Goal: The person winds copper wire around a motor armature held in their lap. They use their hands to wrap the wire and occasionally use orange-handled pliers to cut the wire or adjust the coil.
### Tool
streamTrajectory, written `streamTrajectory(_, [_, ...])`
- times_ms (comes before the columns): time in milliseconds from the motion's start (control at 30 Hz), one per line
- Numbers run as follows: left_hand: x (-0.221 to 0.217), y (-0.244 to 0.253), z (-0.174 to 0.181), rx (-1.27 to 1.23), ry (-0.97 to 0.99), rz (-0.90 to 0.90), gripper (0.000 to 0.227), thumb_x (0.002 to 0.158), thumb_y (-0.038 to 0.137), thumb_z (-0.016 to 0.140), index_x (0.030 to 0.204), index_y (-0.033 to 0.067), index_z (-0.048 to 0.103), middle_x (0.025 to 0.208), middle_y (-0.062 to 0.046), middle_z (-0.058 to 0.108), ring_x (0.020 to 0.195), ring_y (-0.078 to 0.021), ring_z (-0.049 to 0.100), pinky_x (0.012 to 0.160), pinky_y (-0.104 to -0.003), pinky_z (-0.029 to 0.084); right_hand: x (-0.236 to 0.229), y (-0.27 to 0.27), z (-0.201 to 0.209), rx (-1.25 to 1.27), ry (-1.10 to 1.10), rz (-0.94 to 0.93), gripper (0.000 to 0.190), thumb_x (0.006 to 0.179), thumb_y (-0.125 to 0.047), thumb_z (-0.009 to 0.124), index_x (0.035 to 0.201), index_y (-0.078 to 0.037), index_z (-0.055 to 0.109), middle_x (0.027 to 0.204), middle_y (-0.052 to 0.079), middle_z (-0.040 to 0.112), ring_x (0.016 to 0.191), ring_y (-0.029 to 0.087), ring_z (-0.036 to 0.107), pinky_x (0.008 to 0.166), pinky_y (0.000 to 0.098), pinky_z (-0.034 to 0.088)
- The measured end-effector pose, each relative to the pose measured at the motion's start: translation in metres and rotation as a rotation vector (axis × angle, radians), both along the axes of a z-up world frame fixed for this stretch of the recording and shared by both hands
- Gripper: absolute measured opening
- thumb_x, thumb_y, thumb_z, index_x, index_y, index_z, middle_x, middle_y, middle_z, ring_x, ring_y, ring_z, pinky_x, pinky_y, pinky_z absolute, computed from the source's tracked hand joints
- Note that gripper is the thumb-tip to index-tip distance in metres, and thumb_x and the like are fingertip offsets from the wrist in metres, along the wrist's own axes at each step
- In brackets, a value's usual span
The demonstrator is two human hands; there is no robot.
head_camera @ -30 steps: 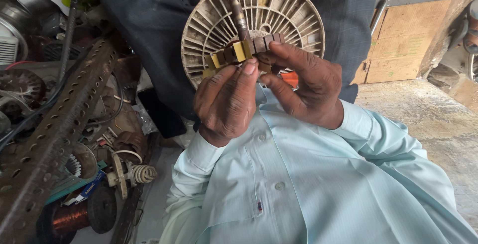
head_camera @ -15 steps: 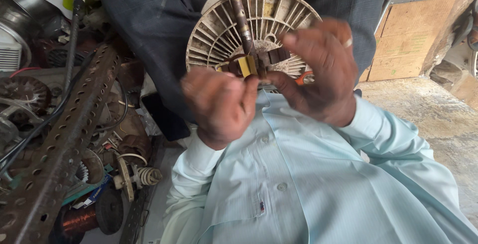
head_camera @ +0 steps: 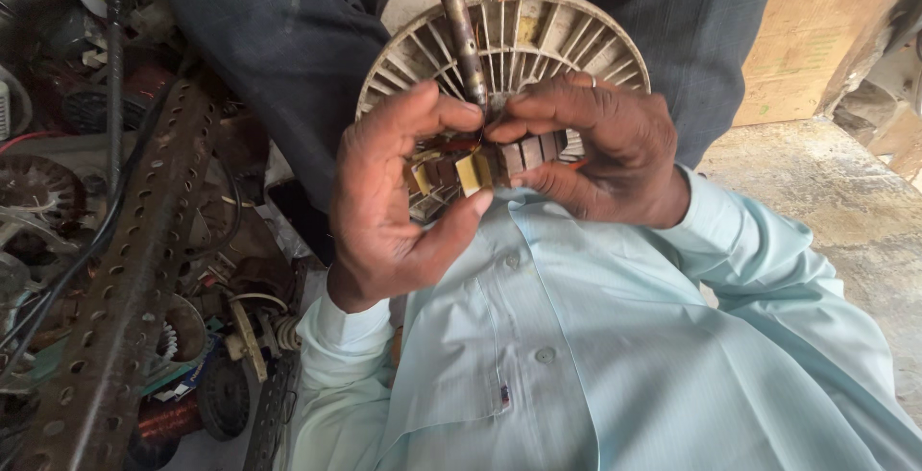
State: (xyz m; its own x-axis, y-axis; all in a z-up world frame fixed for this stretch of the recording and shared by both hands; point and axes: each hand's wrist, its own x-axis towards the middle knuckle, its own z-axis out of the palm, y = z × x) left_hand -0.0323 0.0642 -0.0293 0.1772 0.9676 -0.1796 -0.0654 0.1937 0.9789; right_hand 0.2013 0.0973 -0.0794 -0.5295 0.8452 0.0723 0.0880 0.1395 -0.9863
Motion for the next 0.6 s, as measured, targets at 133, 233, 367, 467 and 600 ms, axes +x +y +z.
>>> streamTrajectory(133, [-0.007, 0.015, 0.002, 0.213, 0.115, -0.093, 0.062, 0.094, 0.0, 0.071, 0.147, 0.0027, 0.04, 0.127, -0.021, 0.064, 0.117, -0.0264, 0.066, 0.107, -0.036, 0.055, -0.002, 0.0, -0.007, -0.091, 0.119, 0.03, 0.058, 0.093, -0.019, 0.087, 0.136, 0.003, 0.055, 0.114, 0.014, 0.075, 0.109, 0.02, 0.076, 0.089, 0.0277, 0.063])
streamTrajectory(233, [-0.013, 0.018, 0.006, 0.189, 0.076, -0.127, 0.058, 0.096, 0.003, 0.073, 0.146, 0.0036, 0.042, 0.127, -0.019, 0.064, 0.116, -0.025, 0.067, 0.106, -0.036, 0.055, -0.002, -0.004, -0.008, -0.16, 0.122, 0.022, 0.054, 0.093, -0.016, 0.086, 0.134, 0.003, 0.057, 0.113, 0.014, 0.075, 0.105, 0.019, 0.075, 0.086, 0.0276, 0.062])
streamTrajectory(367, [-0.018, 0.021, 0.007, 0.189, 0.17, -0.171, 0.051, 0.102, 0.003, 0.074, 0.146, 0.0048, 0.047, 0.127, -0.015, 0.066, 0.114, -0.0205, 0.071, 0.1, -0.032, 0.059, -0.001, -0.004, -0.008, -0.203, 0.146, 0.032, 0.051, 0.095, -0.015, 0.084, 0.134, 0.002, 0.057, 0.115, 0.014, 0.075, 0.106, 0.017, 0.075, 0.084, 0.0261, 0.063])
streamTrajectory(467, [-0.015, 0.026, 0.005, 0.253, 0.206, -0.188, 0.051, 0.099, 0.01, 0.078, 0.141, 0.003, 0.05, 0.129, -0.017, 0.065, 0.113, -0.0208, 0.072, 0.096, -0.032, 0.064, -0.003, -0.003, -0.012, -0.203, 0.182, 0.012, 0.05, 0.095, -0.017, 0.084, 0.133, 0.002, 0.058, 0.116, 0.014, 0.075, 0.108, 0.018, 0.076, 0.085, 0.0268, 0.064])
streamTrajectory(600, [-0.009, 0.033, 0.005, 0.273, 0.231, -0.238, 0.065, 0.09, 0.022, 0.085, 0.138, -0.0009, 0.048, 0.128, -0.022, 0.062, 0.119, -0.0285, 0.067, 0.099, -0.037, 0.062, 0.0, -0.002, -0.014, -0.106, 0.183, -0.008, 0.05, 0.093, -0.02, 0.083, 0.131, 0.003, 0.061, 0.115, 0.014, 0.075, 0.107, 0.022, 0.075, 0.093, 0.0314, 0.062])
